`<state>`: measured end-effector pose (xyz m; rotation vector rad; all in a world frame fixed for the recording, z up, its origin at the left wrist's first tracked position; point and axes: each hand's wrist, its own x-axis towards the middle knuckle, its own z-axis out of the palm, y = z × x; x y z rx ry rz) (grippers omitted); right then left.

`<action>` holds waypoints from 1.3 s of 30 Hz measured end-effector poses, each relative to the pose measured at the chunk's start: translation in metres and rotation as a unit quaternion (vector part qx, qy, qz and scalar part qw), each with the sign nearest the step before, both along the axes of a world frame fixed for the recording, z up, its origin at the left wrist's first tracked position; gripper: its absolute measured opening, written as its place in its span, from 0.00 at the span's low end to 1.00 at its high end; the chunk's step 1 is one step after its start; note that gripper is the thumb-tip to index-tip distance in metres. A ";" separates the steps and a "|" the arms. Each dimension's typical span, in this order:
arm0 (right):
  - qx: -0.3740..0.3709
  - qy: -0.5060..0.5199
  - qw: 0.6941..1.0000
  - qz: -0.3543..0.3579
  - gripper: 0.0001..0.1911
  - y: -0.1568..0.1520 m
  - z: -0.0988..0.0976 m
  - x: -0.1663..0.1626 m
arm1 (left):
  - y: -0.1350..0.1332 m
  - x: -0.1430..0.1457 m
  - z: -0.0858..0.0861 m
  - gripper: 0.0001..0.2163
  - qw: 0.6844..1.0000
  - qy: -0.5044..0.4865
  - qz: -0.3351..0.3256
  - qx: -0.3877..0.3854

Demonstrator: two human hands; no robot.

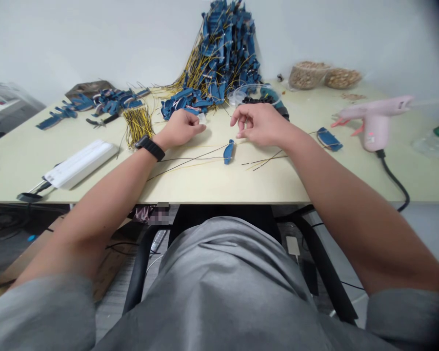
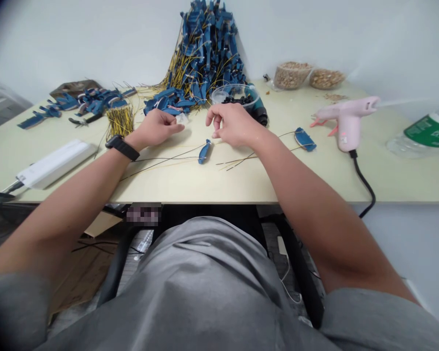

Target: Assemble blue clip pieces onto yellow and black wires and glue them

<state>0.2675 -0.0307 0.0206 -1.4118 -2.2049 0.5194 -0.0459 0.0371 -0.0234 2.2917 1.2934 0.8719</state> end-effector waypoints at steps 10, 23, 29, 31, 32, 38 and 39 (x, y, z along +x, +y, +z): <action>0.011 -0.021 1.000 -0.003 0.14 -0.005 0.002 0.001 | -0.012 0.010 0.007 0.25 0.995 -0.013 -0.095 0.023; 0.014 -0.017 1.000 0.020 0.18 -0.006 0.003 0.004 | -0.041 0.020 0.016 0.35 0.984 0.079 -0.160 -0.027; 0.006 -0.028 1.000 -0.001 0.13 -0.004 0.002 0.003 | -0.043 0.026 0.015 0.40 0.976 0.073 -0.201 -0.039; 0.008 -0.024 1.000 0.002 0.14 -0.003 0.001 0.004 | -0.043 0.027 0.013 0.41 0.974 0.072 -0.209 -0.039; 0.009 -0.022 1.000 0.002 0.15 -0.003 0.001 0.004 | -0.043 0.028 0.012 0.42 0.973 0.073 -0.214 -0.039; 0.006 -0.027 1.000 0.007 0.18 -0.003 0.001 0.006 | -0.043 0.031 0.007 0.47 0.971 0.079 -0.221 -0.044; 0.009 -0.026 1.000 0.010 0.17 -0.003 0.001 0.006 | -0.043 0.031 0.006 0.48 0.971 0.081 -0.220 -0.043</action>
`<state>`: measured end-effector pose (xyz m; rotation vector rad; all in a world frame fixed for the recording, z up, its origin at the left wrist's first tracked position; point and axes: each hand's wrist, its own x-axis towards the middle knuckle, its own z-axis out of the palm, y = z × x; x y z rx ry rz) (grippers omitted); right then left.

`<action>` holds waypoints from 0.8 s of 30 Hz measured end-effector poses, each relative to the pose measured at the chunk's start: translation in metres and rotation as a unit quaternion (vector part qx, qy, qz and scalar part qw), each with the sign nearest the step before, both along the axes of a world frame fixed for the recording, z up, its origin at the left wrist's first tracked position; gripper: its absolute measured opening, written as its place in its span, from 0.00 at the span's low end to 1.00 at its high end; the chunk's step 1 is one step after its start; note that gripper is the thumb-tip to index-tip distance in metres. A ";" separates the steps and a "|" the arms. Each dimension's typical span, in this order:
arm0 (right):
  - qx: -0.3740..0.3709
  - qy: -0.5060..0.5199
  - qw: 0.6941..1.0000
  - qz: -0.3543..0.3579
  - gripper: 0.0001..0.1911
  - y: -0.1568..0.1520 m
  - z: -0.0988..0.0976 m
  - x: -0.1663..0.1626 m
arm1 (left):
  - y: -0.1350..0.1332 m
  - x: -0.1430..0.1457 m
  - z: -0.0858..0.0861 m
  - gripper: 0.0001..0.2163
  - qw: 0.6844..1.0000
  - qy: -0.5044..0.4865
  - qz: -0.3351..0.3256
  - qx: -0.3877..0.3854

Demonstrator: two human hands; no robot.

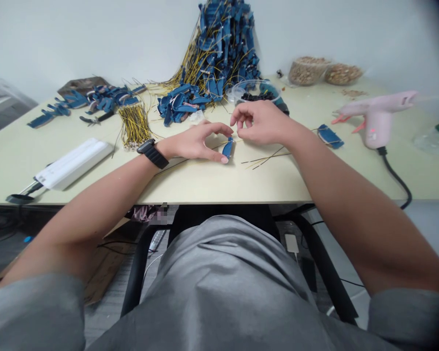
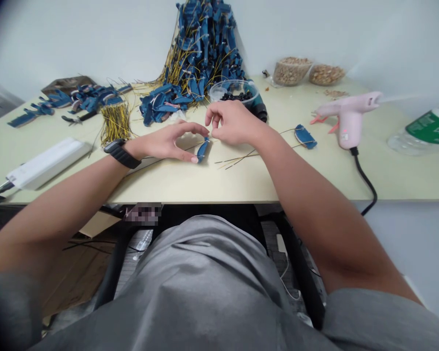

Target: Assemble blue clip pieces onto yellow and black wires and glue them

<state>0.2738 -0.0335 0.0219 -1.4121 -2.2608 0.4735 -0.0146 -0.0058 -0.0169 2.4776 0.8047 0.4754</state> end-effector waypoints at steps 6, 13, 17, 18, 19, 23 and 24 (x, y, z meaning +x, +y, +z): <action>0.011 -0.003 1.000 0.004 0.18 0.002 -0.001 0.002 | 0.001 -0.001 -0.006 0.51 1.000 0.006 0.006 0.002; 0.029 0.005 0.999 0.022 0.19 0.008 -0.005 0.004 | -0.005 0.002 0.000 0.59 0.999 0.044 0.016 -0.016; 0.034 -0.002 0.999 0.026 0.17 0.007 -0.005 0.004 | -0.007 0.004 0.002 0.59 0.998 0.052 0.026 -0.009; 0.031 -0.003 0.999 0.024 0.17 0.007 -0.005 0.004 | -0.007 0.004 0.002 0.59 0.998 0.057 0.029 -0.007; 0.027 -0.004 0.999 0.022 0.17 0.007 -0.005 0.004 | -0.008 0.005 0.002 0.59 0.998 0.062 0.031 -0.006; 0.026 0.003 0.999 0.026 0.16 0.009 -0.006 0.005 | -0.009 0.005 0.002 0.58 0.997 0.067 0.037 -0.001; 0.028 0.004 0.999 0.026 0.16 0.009 -0.006 0.005 | -0.009 0.005 0.002 0.58 0.997 0.067 0.038 0.001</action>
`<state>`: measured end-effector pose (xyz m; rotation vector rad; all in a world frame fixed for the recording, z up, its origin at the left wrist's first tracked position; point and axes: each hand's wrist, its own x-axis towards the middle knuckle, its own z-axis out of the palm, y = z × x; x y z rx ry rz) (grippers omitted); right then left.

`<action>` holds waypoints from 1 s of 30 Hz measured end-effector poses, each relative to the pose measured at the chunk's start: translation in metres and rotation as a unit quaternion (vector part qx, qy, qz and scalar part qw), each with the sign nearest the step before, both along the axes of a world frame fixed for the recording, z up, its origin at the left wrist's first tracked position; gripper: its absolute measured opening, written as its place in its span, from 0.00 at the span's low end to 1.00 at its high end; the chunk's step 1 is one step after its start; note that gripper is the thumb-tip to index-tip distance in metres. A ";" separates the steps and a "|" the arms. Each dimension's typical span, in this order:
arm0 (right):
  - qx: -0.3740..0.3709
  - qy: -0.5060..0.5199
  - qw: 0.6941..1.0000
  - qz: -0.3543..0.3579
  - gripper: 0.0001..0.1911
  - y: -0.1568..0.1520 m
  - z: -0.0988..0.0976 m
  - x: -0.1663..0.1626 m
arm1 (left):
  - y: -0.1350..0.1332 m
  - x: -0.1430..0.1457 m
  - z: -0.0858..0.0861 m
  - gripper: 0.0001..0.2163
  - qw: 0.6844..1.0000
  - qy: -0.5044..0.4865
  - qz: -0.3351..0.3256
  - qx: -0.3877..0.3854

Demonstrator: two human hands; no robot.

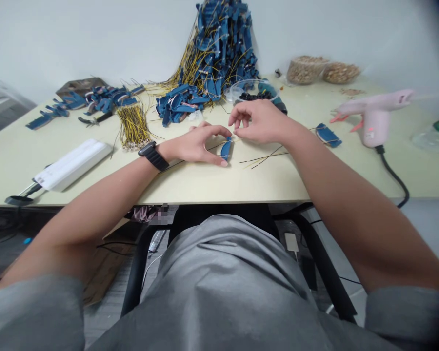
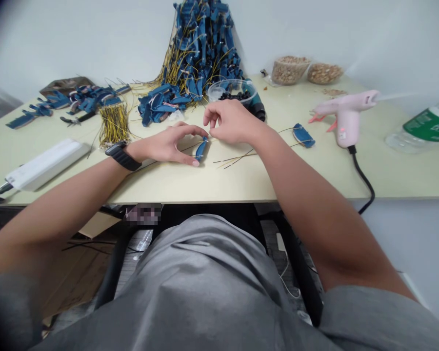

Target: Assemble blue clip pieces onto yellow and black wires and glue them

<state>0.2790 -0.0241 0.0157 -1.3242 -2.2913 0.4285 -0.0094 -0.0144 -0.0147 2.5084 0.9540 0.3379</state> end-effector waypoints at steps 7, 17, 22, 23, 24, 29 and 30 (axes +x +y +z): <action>-0.006 -0.009 1.000 -0.002 0.16 0.000 0.001 -0.001 | 0.000 -0.001 0.000 0.53 1.000 -0.006 -0.007 0.012; -0.003 -0.015 1.000 -0.010 0.14 -0.004 0.005 -0.003 | -0.001 -0.001 -0.001 0.51 1.000 -0.012 -0.004 0.022; -0.004 -0.007 1.000 -0.014 0.13 -0.005 0.005 -0.004 | -0.001 0.000 0.001 0.51 1.000 0.002 -0.003 0.023; -0.004 -0.001 1.000 -0.014 0.13 -0.004 0.004 -0.004 | -0.001 0.000 0.001 0.52 1.000 0.003 -0.003 0.023; -0.004 0.005 1.000 -0.013 0.12 -0.003 0.003 -0.003 | -0.001 0.000 0.001 0.52 1.000 0.003 -0.003 0.023; -0.008 0.005 1.000 -0.011 0.13 0.002 0.000 -0.001 | 0.000 -0.001 0.001 0.52 1.000 0.002 -0.006 0.022; -0.009 0.000 1.000 -0.014 0.13 0.002 0.000 -0.001 | 0.001 -0.001 0.001 0.52 1.000 0.003 -0.005 0.022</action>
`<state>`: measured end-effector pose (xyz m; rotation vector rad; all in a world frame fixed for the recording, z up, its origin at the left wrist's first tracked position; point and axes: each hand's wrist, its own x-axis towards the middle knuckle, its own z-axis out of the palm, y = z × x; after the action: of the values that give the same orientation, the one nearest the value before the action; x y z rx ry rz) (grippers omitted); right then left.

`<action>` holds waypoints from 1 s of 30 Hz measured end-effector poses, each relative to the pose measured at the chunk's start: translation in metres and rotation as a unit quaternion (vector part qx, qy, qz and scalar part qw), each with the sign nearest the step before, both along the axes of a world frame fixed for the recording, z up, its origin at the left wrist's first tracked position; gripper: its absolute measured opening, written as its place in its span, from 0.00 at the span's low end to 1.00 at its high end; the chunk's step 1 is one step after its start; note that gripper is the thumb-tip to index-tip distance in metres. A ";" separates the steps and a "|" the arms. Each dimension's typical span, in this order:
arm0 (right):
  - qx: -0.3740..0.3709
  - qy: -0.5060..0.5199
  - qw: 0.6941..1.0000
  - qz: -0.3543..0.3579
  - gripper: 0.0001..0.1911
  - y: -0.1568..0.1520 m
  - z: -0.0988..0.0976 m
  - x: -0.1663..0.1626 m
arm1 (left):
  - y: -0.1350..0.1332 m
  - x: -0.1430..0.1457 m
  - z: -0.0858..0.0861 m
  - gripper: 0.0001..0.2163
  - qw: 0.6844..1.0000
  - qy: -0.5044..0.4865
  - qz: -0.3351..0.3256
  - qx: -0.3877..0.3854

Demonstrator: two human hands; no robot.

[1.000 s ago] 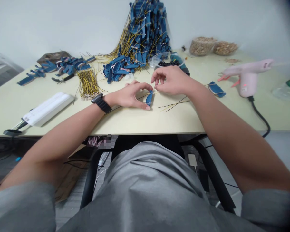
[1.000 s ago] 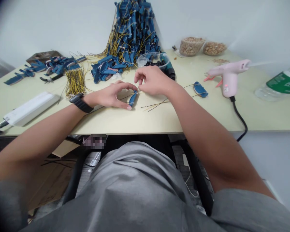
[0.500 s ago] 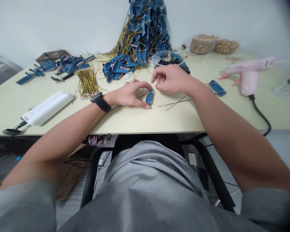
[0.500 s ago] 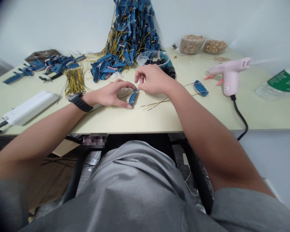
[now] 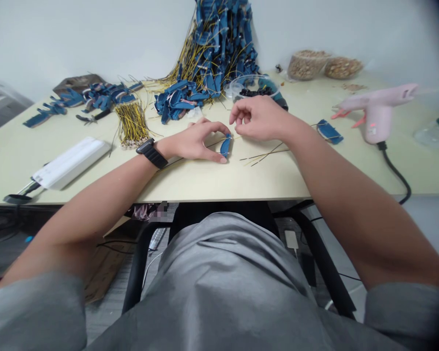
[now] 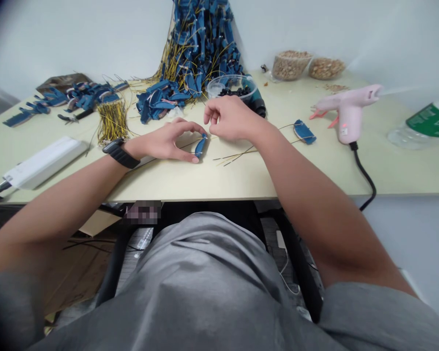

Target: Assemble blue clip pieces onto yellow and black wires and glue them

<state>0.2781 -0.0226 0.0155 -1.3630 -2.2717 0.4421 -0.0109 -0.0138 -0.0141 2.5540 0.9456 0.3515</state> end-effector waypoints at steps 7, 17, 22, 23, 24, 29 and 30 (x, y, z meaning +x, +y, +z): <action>-0.006 -0.015 1.000 -0.005 0.08 -0.005 0.005 -0.002 | 0.002 -0.001 -0.002 0.54 1.000 -0.008 0.004 -0.001; 0.000 -0.012 0.999 -0.029 0.06 -0.010 0.010 -0.008 | 0.004 -0.002 -0.002 0.52 1.000 -0.008 0.003 -0.004; 0.000 -0.004 0.999 -0.044 0.13 -0.016 0.014 -0.015 | 0.003 -0.002 -0.002 0.52 1.000 -0.007 0.005 -0.005; 0.002 -0.007 0.999 -0.045 0.13 -0.015 0.013 -0.015 | 0.003 -0.002 -0.002 0.51 1.000 -0.010 0.004 -0.003; 0.006 -0.010 0.999 -0.043 0.14 -0.014 0.013 -0.014 | 0.003 -0.002 -0.002 0.51 1.000 -0.013 0.003 -0.003; 0.016 -0.016 0.999 -0.027 0.11 -0.006 0.007 -0.008 | 0.003 -0.001 -0.003 0.51 1.000 -0.010 0.002 -0.006; 0.013 -0.012 1.000 -0.024 0.09 -0.006 0.006 -0.007 | 0.003 -0.001 -0.003 0.51 1.000 -0.009 0.004 -0.006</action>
<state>0.2714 -0.0285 0.0219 -1.4144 -2.2511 0.3795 -0.0121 -0.0104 -0.0168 2.5327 0.9501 0.3702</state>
